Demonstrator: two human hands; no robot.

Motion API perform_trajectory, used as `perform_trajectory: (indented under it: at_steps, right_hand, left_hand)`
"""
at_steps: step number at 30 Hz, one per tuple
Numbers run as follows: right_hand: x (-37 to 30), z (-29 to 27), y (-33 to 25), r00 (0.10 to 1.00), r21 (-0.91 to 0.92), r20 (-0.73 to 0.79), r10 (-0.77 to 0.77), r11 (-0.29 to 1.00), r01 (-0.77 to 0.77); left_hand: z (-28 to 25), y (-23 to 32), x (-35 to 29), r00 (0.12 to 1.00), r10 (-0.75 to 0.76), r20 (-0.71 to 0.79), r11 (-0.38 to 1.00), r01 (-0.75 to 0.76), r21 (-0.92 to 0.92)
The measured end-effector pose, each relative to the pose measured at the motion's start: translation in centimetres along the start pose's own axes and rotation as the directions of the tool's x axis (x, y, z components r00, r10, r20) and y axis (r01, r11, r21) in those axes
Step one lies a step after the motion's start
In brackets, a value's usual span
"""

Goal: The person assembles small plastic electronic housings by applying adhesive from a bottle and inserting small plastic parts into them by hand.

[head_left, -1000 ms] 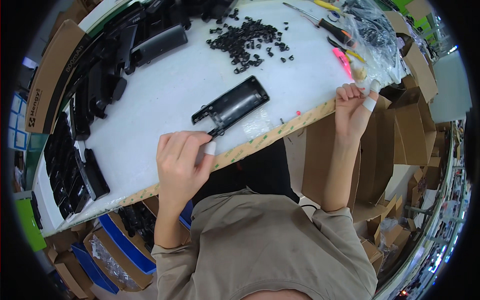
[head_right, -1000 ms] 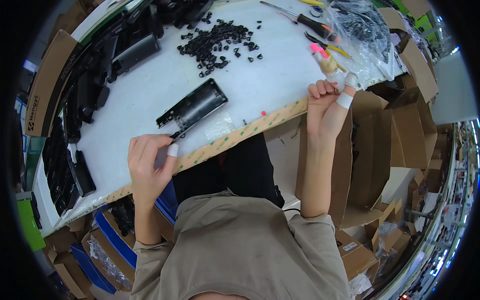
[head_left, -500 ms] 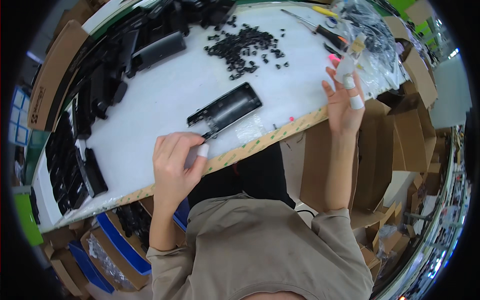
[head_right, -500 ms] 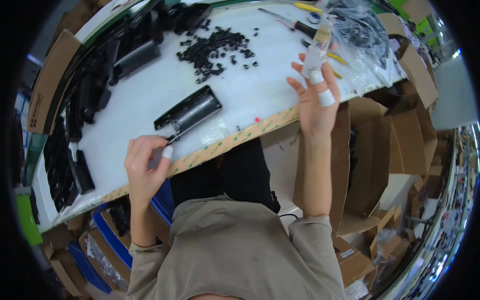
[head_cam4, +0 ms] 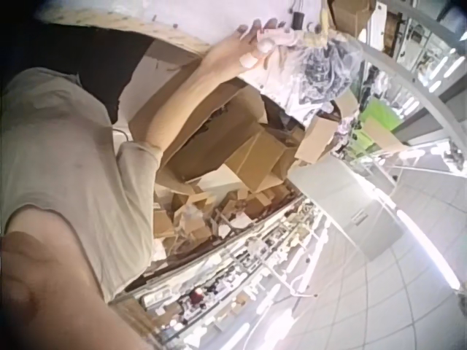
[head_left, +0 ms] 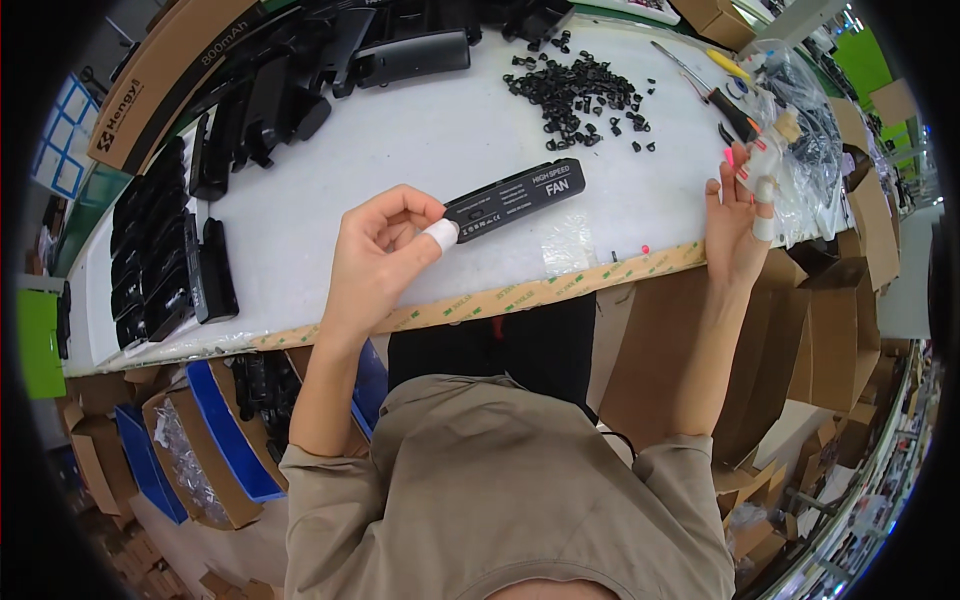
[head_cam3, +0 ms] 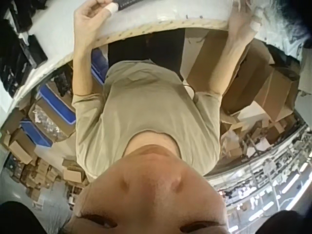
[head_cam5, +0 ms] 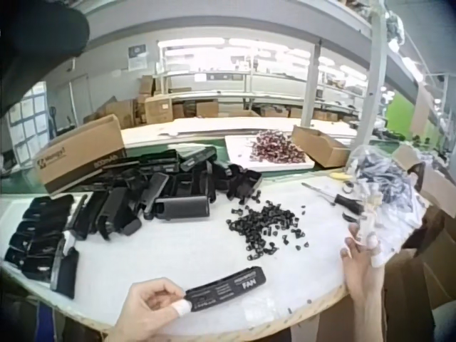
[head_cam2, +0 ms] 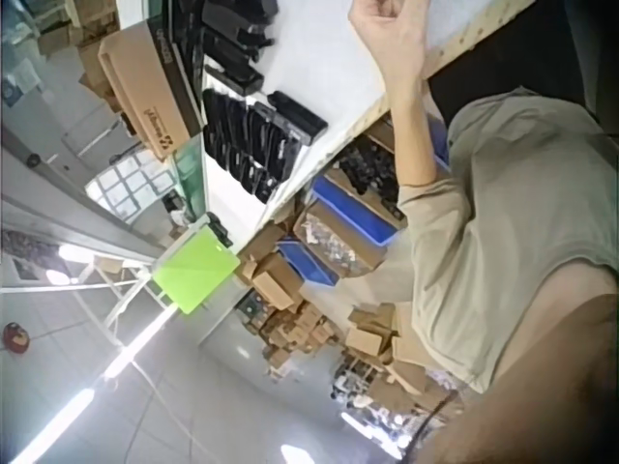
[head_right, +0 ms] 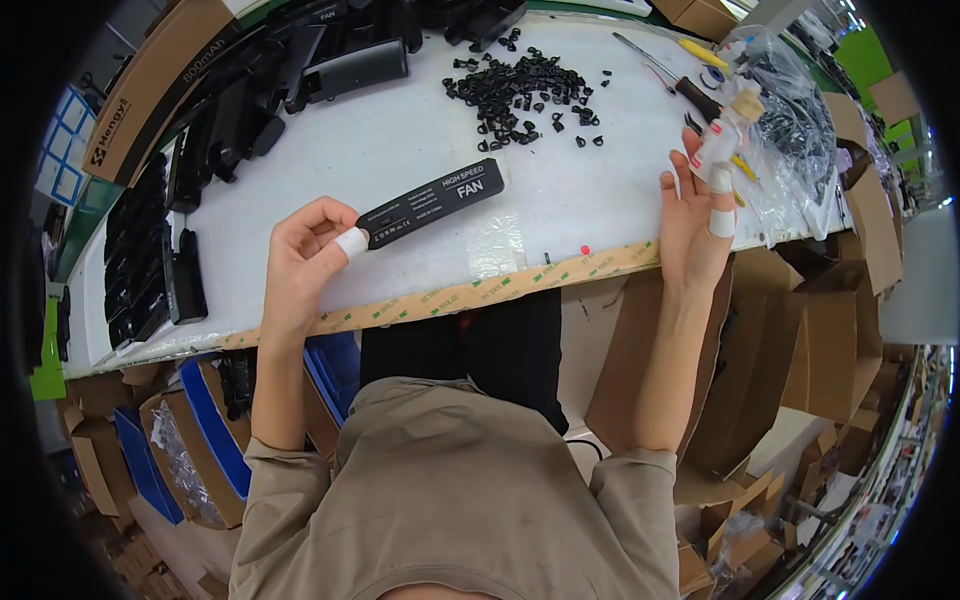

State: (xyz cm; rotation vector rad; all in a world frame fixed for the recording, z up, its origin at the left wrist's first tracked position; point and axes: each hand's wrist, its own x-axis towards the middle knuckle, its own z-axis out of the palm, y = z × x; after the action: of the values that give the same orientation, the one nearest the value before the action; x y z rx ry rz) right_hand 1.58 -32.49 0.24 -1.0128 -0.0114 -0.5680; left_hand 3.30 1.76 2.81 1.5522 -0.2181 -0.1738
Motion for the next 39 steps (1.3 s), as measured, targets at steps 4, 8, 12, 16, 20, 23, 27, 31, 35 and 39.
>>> perform_trajectory:
  at_steps: [4,8,12,16,20,23,27,31,35,39]
  right_hand:
    - [0.1,-0.5,-0.1,0.999,-0.036,0.042,-0.001,0.999,0.003]
    - [0.1,0.5,-0.7,0.996,-0.186,0.063,0.057,0.982,-0.044]
    - [0.2,0.9,-0.6,0.995,-0.276,0.071,0.07,0.96,-0.048]
    - [0.1,1.7,-0.9,0.997,-0.477,0.071,0.012,0.879,0.024]
    - [0.3,1.5,-0.7,0.996,-0.549,0.08,-0.035,0.832,0.074]
    - [0.5,1.2,-0.9,0.99,-0.636,0.142,-0.021,0.764,0.108]
    - [1.1,-0.3,-0.2,0.979,-0.743,0.197,-0.047,0.645,0.18]
    - [0.8,-0.2,0.4,0.976,-0.843,0.199,-0.092,0.492,0.218]
    - [0.3,0.7,0.5,0.977,-0.936,0.192,-0.092,0.281,0.21]
    - [0.2,0.7,0.4,0.977,-0.95,0.191,-0.098,0.233,0.209]
  left_hand:
    - [0.0,-0.2,0.2,0.999,-0.017,0.045,0.998,0.02,-0.066]
    - [-0.1,-0.2,0.2,0.997,-0.026,0.066,0.998,0.029,-0.053]
    - [-0.1,0.1,0.3,0.997,-0.03,0.066,0.998,0.034,-0.047]
    - [-0.2,0.1,0.3,0.995,-0.045,0.093,0.997,0.051,-0.055]
    - [-0.3,0.0,0.4,0.992,-0.052,0.112,0.995,0.061,-0.077]
    - [-0.3,0.3,0.3,0.992,-0.062,0.109,0.995,0.07,-0.074]
    - [-0.5,0.5,0.5,0.991,-0.07,0.118,0.994,0.079,-0.078]
    - [-0.6,0.6,0.5,0.987,-0.082,0.137,0.992,0.094,-0.082]
    - [-0.7,0.7,0.5,0.985,-0.094,0.145,0.99,0.108,-0.09]
    - [-0.7,0.6,0.4,0.985,-0.089,0.148,0.989,0.104,-0.1]
